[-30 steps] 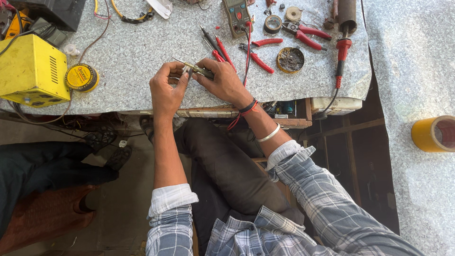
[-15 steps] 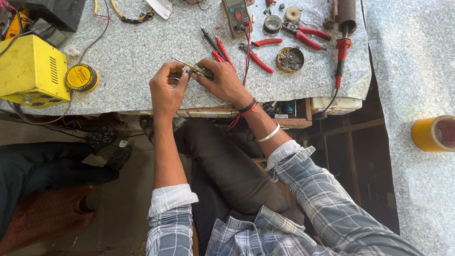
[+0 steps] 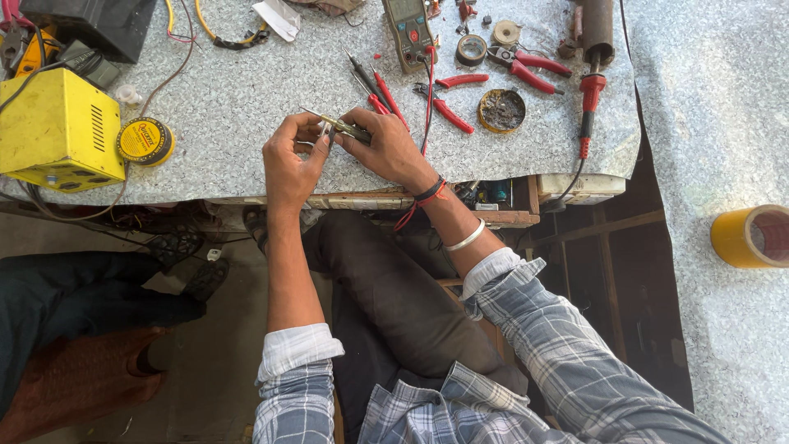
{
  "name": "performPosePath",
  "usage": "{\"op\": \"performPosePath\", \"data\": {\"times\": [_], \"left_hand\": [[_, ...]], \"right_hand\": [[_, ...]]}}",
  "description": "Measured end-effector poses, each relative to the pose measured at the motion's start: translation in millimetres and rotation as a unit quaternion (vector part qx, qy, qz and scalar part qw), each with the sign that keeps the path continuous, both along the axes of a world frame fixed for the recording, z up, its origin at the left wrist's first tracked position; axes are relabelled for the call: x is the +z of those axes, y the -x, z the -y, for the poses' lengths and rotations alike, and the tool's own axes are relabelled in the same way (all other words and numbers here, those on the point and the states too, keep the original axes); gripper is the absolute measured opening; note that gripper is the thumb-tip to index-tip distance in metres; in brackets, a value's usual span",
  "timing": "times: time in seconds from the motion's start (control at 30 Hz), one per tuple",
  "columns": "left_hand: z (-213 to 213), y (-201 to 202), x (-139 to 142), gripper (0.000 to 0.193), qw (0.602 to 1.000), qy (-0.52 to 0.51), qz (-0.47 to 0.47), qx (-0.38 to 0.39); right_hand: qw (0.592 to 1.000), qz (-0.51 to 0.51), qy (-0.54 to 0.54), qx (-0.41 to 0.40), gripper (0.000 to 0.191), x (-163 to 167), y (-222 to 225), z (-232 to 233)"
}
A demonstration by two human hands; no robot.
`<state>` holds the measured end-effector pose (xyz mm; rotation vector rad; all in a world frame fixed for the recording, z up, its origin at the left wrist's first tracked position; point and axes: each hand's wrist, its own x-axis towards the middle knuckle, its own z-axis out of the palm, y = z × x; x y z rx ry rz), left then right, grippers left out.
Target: The person uses a screwdriver to adjust a small component on a circuit board, then picks up a soldering iron and applies solder to several points on the board. The person holds the board steady with one hand while soldering with the other.
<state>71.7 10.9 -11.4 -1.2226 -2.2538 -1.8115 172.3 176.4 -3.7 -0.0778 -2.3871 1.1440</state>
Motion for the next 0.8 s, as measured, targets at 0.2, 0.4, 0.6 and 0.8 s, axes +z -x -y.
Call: {"op": "performPosePath", "data": {"times": [0.2,0.4,0.6,0.8], "left_hand": [[-1.9,1.9,-0.9,0.026,0.999,-0.006,-0.026,-0.018],[-2.1,3.0,-2.1,0.024,1.0,0.011,-0.006,-0.026],[-3.3,3.1,-0.9,0.022,1.0,0.014,0.004,-0.018],[-2.9,1.8,2.2,0.021,1.0,0.02,0.005,-0.004]], "right_hand": [[1.0,0.022,0.012,-0.002,0.024,-0.4,1.7,-0.9],[1.0,0.011,0.002,-0.001,0.024,-1.0,1.5,-1.9],[1.0,0.02,-0.001,-0.007,0.025,0.5,1.9,-2.0],[1.0,0.019,0.002,-0.004,0.024,2.6,1.2,-2.4]]}}
